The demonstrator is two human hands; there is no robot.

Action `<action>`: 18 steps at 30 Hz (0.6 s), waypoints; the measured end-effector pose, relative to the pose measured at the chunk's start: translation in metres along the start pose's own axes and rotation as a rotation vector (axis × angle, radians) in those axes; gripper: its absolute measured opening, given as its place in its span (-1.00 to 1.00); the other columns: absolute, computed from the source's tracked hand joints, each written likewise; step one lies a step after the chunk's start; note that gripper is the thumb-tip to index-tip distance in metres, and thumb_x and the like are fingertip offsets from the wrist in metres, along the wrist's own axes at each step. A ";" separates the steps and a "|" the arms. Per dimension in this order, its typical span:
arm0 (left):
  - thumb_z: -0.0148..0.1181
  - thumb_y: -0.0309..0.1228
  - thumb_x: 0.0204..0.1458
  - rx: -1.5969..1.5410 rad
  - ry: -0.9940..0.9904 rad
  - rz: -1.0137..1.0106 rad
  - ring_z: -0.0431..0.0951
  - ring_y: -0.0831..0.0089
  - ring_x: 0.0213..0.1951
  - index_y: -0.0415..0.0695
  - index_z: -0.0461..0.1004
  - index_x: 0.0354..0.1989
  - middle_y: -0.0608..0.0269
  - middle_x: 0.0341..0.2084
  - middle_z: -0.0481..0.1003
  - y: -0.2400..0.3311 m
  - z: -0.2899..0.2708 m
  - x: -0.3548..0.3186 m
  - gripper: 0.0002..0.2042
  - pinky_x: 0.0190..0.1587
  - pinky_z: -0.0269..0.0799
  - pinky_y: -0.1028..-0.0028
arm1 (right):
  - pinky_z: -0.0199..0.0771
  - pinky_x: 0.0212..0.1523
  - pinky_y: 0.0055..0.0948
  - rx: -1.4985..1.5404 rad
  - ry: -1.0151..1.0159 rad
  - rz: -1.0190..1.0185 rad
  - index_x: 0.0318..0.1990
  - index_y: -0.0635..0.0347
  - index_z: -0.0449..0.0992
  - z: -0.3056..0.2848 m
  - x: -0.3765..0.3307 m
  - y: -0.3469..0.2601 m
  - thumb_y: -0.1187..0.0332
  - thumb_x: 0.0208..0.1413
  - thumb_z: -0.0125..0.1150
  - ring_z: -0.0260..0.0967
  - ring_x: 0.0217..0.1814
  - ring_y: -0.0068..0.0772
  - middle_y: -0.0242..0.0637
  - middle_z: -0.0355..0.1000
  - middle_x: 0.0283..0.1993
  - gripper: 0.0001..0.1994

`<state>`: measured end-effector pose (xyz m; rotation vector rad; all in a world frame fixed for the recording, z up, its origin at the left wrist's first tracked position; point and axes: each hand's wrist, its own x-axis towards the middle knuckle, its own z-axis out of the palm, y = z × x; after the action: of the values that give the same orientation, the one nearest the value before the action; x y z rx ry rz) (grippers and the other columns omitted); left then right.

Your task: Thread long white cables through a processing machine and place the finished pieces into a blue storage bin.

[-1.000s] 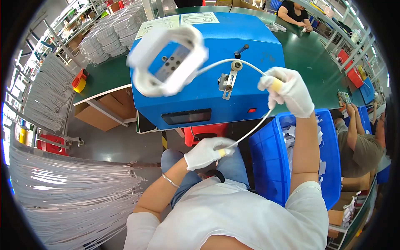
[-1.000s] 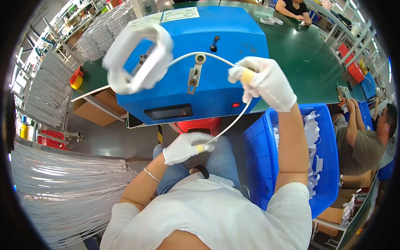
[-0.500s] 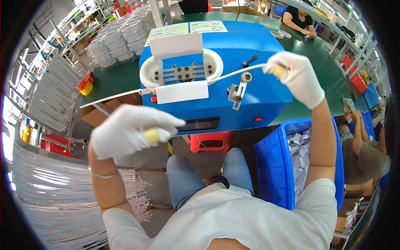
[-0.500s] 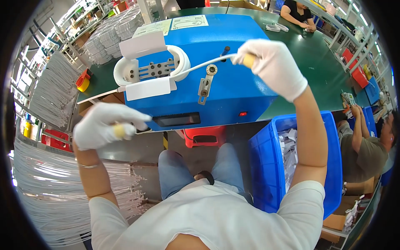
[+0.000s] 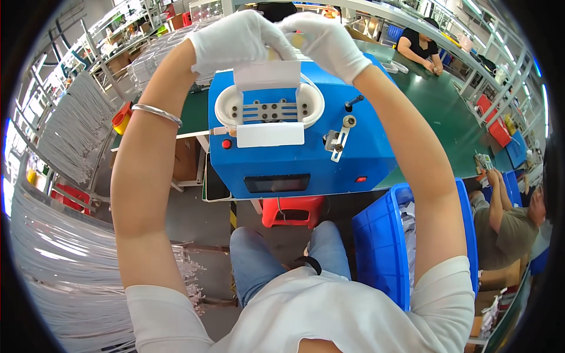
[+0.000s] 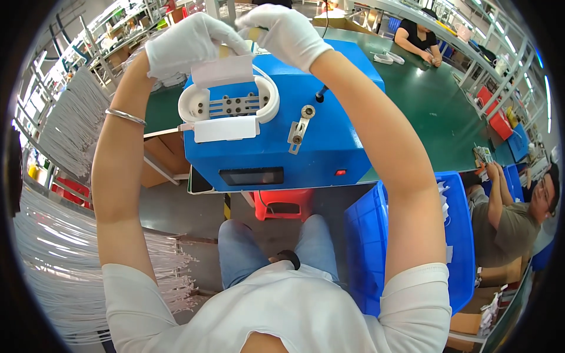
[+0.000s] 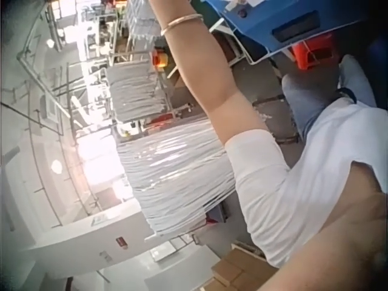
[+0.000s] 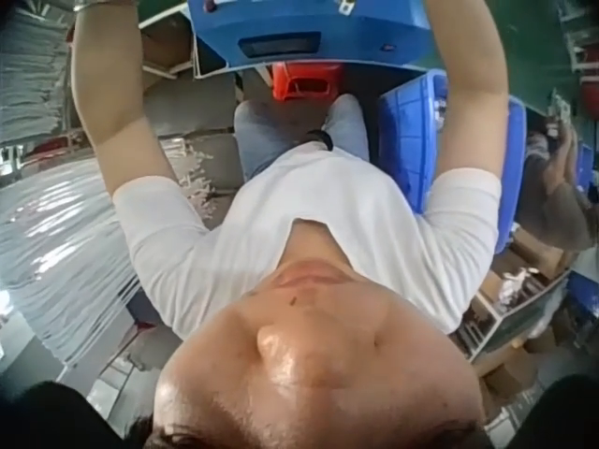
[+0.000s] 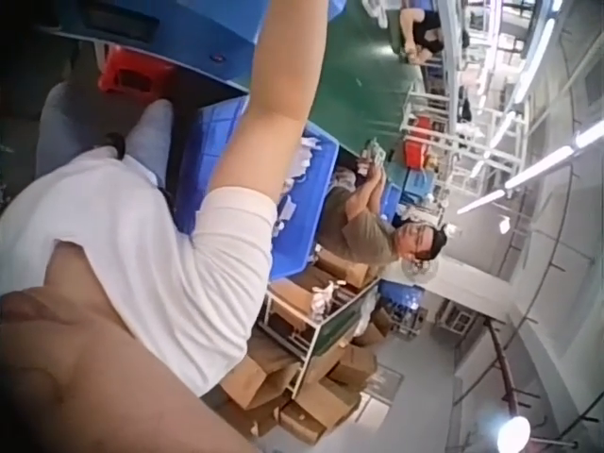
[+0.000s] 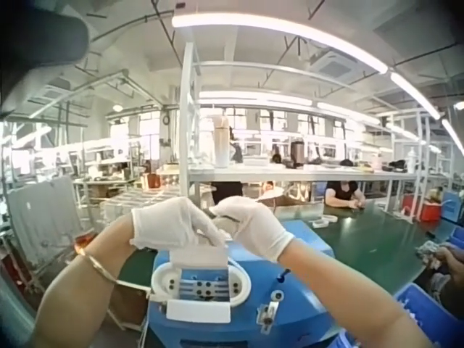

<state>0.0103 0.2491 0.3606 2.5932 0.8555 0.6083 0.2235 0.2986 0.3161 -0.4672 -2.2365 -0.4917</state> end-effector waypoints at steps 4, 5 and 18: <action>0.18 -0.54 -0.16 0.189 0.045 -0.152 0.56 0.43 -0.33 -0.21 0.62 -0.31 0.14 -0.39 0.59 0.004 -0.023 -0.043 -0.80 -0.17 0.46 0.51 | 0.45 -0.19 -0.46 -0.018 0.202 0.036 -0.24 0.12 0.57 -0.036 0.001 -0.065 0.57 -0.12 0.25 0.43 -0.24 -0.35 -0.28 0.47 -0.28 -0.76; 0.18 -0.55 -0.16 0.173 0.063 -0.198 0.56 0.44 -0.34 -0.21 0.62 -0.31 0.15 -0.39 0.59 0.005 -0.026 -0.059 -0.80 -0.18 0.46 0.51 | 0.45 -0.22 -0.44 -0.055 0.122 -0.002 -0.28 0.13 0.58 -0.046 0.002 -0.085 0.57 -0.16 0.25 0.42 -0.27 -0.33 -0.28 0.44 -0.31 -0.78; 0.15 -0.40 -0.03 0.270 0.490 -0.081 0.55 0.21 -0.43 -0.12 0.57 -0.24 0.02 -0.43 0.52 0.007 0.048 -0.076 -0.81 -0.32 0.46 0.35 | 0.47 -0.21 -0.41 -0.164 -0.447 0.280 -0.26 0.14 0.52 -0.033 0.008 -0.101 0.36 -0.05 0.22 0.43 -0.25 -0.19 -0.20 0.44 -0.28 -0.82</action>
<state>-0.0178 0.1875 0.3006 2.6631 1.2611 1.2089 0.1914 0.1975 0.3229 -1.0465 -2.5021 -0.4564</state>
